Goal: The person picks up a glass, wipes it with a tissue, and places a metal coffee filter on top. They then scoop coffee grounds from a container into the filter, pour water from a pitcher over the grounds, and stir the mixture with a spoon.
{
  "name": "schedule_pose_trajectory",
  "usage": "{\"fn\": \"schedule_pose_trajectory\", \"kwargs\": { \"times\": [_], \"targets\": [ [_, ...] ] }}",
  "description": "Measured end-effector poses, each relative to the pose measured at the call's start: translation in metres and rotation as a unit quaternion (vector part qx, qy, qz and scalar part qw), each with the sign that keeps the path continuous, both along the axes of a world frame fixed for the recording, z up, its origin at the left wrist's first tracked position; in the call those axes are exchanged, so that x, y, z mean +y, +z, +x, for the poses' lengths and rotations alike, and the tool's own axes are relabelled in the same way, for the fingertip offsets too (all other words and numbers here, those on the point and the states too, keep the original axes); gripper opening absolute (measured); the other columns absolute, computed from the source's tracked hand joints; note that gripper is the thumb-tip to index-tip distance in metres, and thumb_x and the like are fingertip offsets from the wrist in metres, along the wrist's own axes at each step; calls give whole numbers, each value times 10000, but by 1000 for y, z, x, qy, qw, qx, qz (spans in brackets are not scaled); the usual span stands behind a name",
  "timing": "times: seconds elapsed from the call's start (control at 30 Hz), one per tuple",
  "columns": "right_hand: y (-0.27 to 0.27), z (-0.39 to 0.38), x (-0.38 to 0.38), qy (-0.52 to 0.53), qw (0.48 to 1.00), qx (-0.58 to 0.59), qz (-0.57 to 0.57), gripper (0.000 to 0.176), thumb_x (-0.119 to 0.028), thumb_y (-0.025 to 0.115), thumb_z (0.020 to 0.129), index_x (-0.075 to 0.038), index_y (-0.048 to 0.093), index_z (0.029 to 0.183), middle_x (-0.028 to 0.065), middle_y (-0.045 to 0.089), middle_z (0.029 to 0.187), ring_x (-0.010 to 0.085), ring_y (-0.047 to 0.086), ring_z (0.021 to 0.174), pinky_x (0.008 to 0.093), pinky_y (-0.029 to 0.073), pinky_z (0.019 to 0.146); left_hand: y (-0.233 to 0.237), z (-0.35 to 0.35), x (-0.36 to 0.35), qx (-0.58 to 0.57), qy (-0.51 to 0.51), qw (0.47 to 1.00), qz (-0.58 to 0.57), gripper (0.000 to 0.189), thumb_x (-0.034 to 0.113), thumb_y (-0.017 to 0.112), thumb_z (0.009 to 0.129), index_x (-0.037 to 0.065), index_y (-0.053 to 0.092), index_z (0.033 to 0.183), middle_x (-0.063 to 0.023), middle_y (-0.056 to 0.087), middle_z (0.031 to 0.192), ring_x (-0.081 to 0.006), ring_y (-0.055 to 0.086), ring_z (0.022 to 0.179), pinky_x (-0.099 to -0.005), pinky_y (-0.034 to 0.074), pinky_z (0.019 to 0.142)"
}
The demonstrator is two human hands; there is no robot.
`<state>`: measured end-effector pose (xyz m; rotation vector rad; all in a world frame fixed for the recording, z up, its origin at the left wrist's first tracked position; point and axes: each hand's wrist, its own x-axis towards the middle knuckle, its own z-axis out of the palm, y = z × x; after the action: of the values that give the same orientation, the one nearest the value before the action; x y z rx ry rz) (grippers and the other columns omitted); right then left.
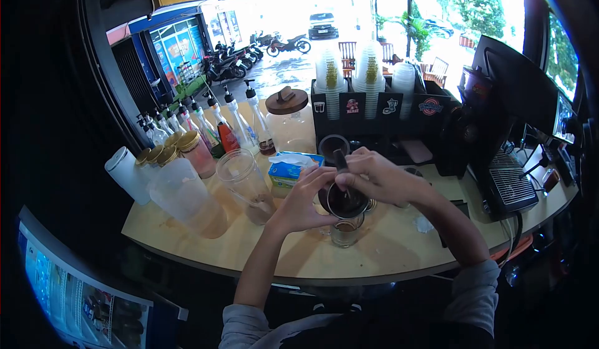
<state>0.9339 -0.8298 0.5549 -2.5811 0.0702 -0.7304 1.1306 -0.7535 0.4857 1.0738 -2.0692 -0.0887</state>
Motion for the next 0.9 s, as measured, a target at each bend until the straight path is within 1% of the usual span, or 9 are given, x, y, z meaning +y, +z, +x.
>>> {"fn": "schedule_pose_trajectory", "kwargs": {
  "times": [0.13,0.2,0.23,0.3,0.53,0.6,0.7,0.83,0.9],
  "targets": [
    [-4,-6,6,-80,994,-74,-28,212,-153,506,935,-17,610,810,110,541,631,293,535,594,387,416,642,-1,-1,-1,46,-21,999,7,708,223,859,566,61,538,1176,-94,546,1170,-252,553,1084,-357,482,908],
    [-1,-8,13,-119,972,-26,200,247,-180,483,968,-21,610,827,29,501,593,153,536,645,318,413,644,2,-1,0,37,-25,999,-16,723,198,858,567,75,534,1201,-92,544,1216,-247,544,1130,-357,472,931],
    [-4,-10,12,-118,972,-26,200,247,-180,483,968,-21,610,827,29,501,593,153,536,645,318,413,644,3,0,0,36,-25,999,-17,723,198,858,567,75,534,1201,-92,544,1216,-247,544,1130,-357,472,931],
    [-11,-14,9,-136,983,-110,49,207,-147,496,928,-24,578,784,78,570,653,233,572,639,352,405,736,2,0,2,79,-36,996,16,742,178,856,568,89,531,1229,-84,542,1252,-244,539,1157,-358,468,942],
    [-14,-21,14,-114,984,-101,87,218,-163,502,937,-29,597,794,69,588,705,222,558,659,348,403,733,-1,0,-1,75,-39,996,6,762,166,847,572,123,514,1256,-71,543,1252,-261,515,1150,-355,479,895],
    [-14,-22,6,-147,977,-154,6,216,-154,508,940,-27,602,793,65,587,724,219,551,663,353,402,745,-1,-1,0,87,-41,995,17,767,177,849,576,127,510,1262,-71,539,1258,-261,511,1162,-358,476,902],
    [-13,-25,11,-96,982,-115,115,214,-148,507,944,-24,610,803,64,586,722,223,554,681,360,401,757,-3,0,-2,92,-35,995,9,772,183,853,572,127,510,1261,-69,536,1264,-254,514,1169,-360,478,894],
    [-15,-27,9,-82,984,-150,56,216,-153,510,944,-25,620,809,67,586,725,219,554,717,357,404,749,-5,-1,-2,113,-30,993,15,780,203,860,566,130,512,1260,-63,540,1258,-246,527,1159,-354,477,895],
    [-12,-29,7,-120,977,-113,133,219,-154,513,943,-25,627,809,73,598,738,218,550,752,356,410,747,-8,0,-1,128,-6,992,15,787,229,868,553,120,517,1249,-67,551,1237,-242,539,1148,-354,471,907]
  ]
}}
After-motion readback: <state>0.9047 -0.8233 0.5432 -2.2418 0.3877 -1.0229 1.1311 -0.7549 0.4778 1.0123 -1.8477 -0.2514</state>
